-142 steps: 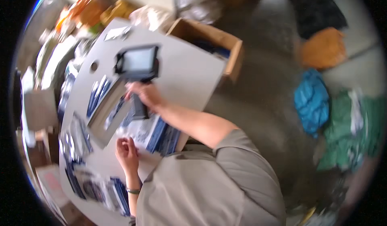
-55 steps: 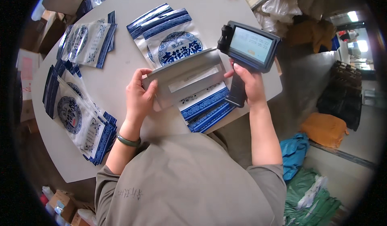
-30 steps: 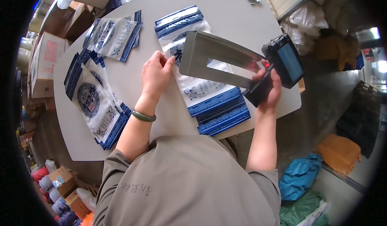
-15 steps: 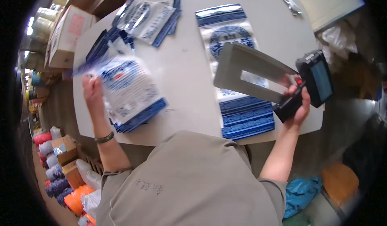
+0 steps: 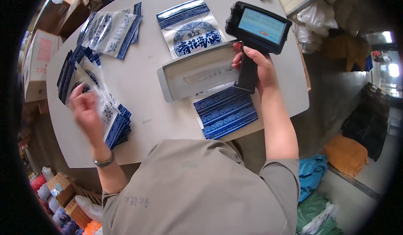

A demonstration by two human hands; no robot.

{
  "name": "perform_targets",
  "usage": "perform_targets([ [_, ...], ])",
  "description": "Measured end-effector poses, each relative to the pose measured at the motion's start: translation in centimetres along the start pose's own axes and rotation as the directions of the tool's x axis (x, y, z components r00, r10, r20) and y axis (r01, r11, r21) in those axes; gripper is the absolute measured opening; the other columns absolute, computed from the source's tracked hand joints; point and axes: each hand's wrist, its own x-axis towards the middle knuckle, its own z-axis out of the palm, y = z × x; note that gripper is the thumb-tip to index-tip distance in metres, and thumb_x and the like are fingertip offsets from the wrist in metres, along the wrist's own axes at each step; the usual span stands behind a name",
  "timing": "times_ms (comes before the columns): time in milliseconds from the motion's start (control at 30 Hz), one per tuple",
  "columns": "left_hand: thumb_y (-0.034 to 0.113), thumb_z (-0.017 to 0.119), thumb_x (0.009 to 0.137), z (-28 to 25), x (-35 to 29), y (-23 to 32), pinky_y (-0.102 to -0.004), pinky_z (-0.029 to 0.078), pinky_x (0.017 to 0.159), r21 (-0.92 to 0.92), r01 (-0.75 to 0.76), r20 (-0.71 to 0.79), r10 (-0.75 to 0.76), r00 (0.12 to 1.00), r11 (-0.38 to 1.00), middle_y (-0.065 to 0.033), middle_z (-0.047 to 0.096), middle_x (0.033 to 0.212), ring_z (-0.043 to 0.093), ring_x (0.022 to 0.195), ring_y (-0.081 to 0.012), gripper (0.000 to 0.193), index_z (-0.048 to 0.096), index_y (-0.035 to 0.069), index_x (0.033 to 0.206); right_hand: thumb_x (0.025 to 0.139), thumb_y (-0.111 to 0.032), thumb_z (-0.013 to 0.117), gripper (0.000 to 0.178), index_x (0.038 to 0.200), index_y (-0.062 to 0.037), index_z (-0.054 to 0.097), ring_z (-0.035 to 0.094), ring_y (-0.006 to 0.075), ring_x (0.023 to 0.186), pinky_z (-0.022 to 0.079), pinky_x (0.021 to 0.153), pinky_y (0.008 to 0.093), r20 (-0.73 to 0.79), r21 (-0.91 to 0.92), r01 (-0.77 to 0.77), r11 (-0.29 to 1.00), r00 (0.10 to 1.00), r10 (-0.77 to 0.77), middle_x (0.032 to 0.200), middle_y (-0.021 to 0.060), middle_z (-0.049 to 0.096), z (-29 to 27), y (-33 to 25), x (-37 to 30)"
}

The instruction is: Printing labels onto plastic packaging bags using a hand-held inkjet printer and a metal guide.

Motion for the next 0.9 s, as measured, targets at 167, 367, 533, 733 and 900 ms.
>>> perform_targets([
  [167,0.04,0.076,0.08,10.2,-2.0,7.5,-0.0353,0.051,0.067,-0.102,0.087,0.562,-0.015,0.827,0.991,-0.0096,0.063,0.085,0.061,0.066,-0.0218,0.066,0.049,0.005,0.131,0.089,-0.026,0.061,0.043,0.117,0.0057,0.059,0.062,0.017,0.074,0.048,0.07,0.0269,0.09,-0.042,-0.087,0.995,0.992,0.09,0.079,0.0092,0.066,-0.4,0.4,1.9],
  [367,0.028,0.073,0.08,12.6,-2.4,8.4,-0.0366,0.051,0.068,0.043,0.048,0.535,-0.064,0.842,0.998,-0.0092,0.063,0.086,0.063,0.073,-0.0248,0.041,0.057,0.007,0.111,0.088,-0.021,0.061,0.038,0.117,0.0029,0.059,0.066,0.0194,0.084,0.05,0.078,0.029,0.064,-0.075,-0.031,0.997,0.997,0.035,0.097,0.0115,0.067,0.2,-0.4,2.0],
  [533,0.03,0.074,0.08,13.3,-2.5,8.1,-0.0368,0.051,0.068,0.046,0.002,0.475,-0.024,0.88,0.999,-0.0078,0.062,0.085,0.062,0.072,-0.0246,0.038,0.057,0.007,0.105,0.087,-0.014,0.061,0.035,0.117,0.0027,0.059,0.067,0.0229,0.083,0.051,0.08,0.0309,-0.043,-0.132,0.142,0.981,0.988,-0.148,0.105,0.0131,0.065,0.0,-0.8,1.1],
  [733,0.037,0.073,0.081,13.0,-1.7,9.2,-0.0376,0.05,0.067,0.026,-0.001,0.434,-0.011,0.901,1.0,-0.0078,0.061,0.078,0.063,0.072,-0.0254,0.042,0.058,0.005,0.104,0.087,-0.016,0.06,0.037,0.118,0.005,0.059,0.067,0.0219,0.086,0.053,0.078,0.033,-0.065,-0.285,0.245,0.927,0.96,-0.273,0.098,0.0154,0.067,-0.4,-1.8,-2.3],
  [900,0.036,0.073,0.081,13.4,-1.1,8.9,-0.0369,0.05,0.066,0.032,0.036,0.532,-0.048,0.845,0.999,-0.0057,0.062,0.071,0.064,0.071,-0.0254,0.041,0.058,0.006,0.105,0.088,-0.012,0.061,0.03,0.115,0.0036,0.059,0.063,0.0157,0.068,0.053,0.063,0.027,-0.05,-0.292,-0.001,0.957,0.999,-0.014,0.086,0.0101,0.064,1.0,-1.7,-5.6],
])
